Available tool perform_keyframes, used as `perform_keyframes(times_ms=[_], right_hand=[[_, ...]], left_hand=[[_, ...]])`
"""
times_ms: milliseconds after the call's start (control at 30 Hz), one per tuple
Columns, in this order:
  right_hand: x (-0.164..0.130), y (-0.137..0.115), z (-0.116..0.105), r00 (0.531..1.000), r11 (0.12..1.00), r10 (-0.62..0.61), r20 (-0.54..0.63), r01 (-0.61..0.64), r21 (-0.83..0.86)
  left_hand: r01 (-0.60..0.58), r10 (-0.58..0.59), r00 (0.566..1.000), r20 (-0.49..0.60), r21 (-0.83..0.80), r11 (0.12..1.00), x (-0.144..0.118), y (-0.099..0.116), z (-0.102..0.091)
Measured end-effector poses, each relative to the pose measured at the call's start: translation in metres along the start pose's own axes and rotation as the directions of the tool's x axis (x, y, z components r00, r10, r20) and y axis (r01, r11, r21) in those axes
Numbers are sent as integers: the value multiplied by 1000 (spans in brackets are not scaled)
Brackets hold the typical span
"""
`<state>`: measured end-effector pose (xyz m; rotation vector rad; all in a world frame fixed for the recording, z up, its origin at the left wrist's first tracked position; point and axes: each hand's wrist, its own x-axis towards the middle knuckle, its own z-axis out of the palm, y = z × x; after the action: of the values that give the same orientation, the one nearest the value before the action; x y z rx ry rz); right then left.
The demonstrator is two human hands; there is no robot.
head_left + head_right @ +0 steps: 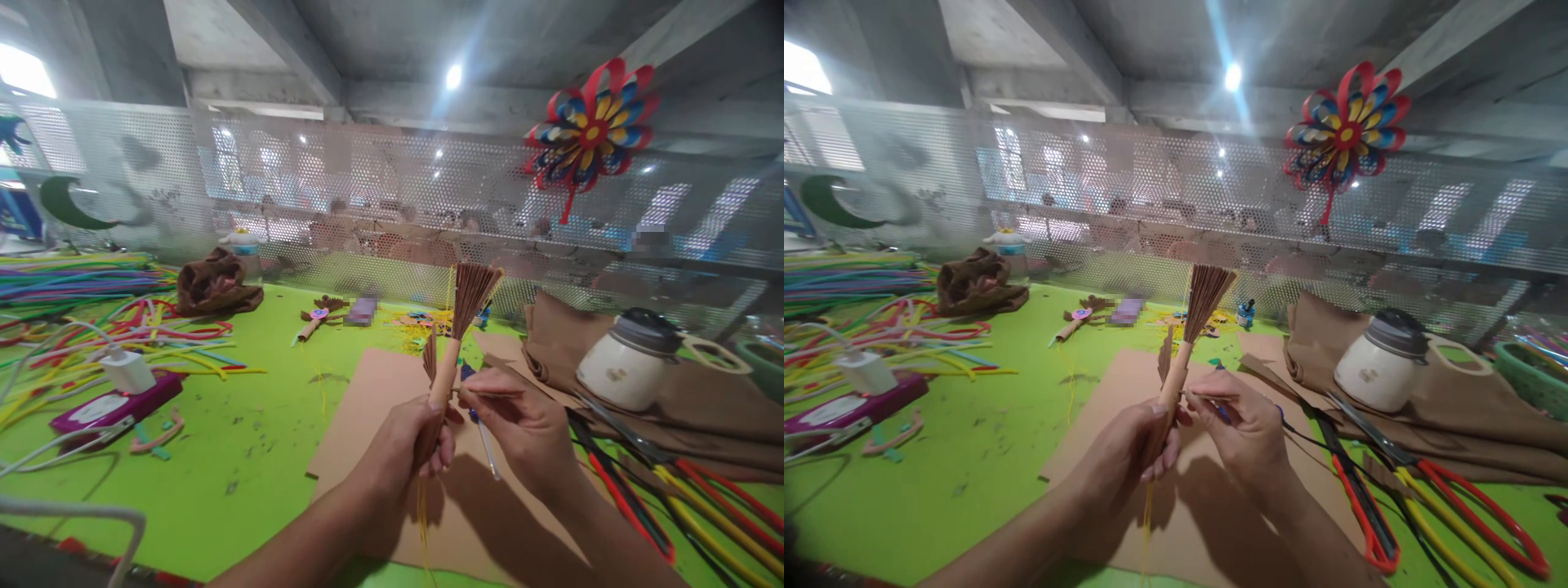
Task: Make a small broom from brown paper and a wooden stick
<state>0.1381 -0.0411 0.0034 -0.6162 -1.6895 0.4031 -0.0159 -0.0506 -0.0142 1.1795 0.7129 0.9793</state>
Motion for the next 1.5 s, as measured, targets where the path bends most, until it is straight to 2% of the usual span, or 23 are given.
perform_keyframes(times_ms=[400, 767, 1067, 1333, 1500], right_hand=[[-2, 3, -1, 1000, 1000, -14, 11, 14, 26], [-2, 3, -1, 1000, 1000, -18, -2, 18, 0], [-3, 0, -2, 1000, 1000, 27, -11, -27, -6], [-7, -1, -2, 974, 968, 216, 72, -223, 110], [-5, 0, -5, 955, 951, 281, 96, -291, 101]], left_hand=[[2, -3, 1000, 15, 16, 1000, 3, -4, -3], [-6, 6, 1000, -13, -24, 1000, 0, 1, 3], [17, -19, 1000, -25, -80, 997, -2, 1, 4], [29, -32, 999, -23, -111, 993, 2, 1, 2], [28, -30, 999, -24, -93, 995, 4, -1, -4]])
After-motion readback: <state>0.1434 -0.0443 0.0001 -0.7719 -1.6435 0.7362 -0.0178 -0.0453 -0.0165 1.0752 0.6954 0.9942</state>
